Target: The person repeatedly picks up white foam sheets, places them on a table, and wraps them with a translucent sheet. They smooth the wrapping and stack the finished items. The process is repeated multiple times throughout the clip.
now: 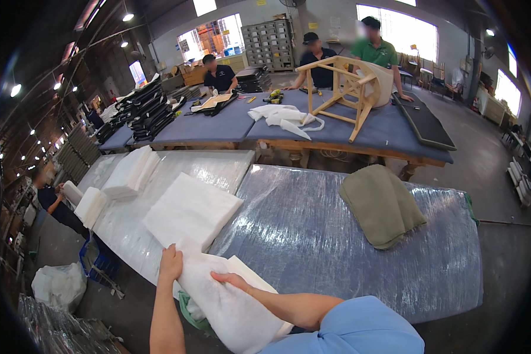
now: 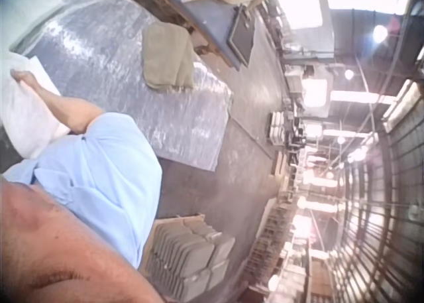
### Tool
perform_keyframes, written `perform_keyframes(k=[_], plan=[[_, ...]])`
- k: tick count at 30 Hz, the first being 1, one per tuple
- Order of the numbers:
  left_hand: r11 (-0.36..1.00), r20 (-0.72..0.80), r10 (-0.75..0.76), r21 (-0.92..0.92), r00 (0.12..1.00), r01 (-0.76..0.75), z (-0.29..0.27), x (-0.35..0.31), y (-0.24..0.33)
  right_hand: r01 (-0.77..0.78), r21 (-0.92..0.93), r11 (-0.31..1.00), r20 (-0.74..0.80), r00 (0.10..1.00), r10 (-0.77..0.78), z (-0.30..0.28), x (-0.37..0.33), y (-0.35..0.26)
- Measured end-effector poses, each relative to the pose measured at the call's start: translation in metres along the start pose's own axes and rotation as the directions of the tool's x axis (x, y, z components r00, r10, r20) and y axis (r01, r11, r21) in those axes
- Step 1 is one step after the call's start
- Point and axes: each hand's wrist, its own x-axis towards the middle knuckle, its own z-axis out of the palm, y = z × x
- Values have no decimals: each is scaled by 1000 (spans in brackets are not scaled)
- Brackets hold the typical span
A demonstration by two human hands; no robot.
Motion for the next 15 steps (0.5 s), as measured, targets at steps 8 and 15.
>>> perform_keyframes(k=[8,15], plan=[[908,354,-367,335,860,249,-8,21,65,12,-9,1000,-9,1000,-12,-11,3,-4],[679,-337,-376,-734,863,9,-3,-29,34,15,59,998,-8,1000,-15,-7,-7,-7]])
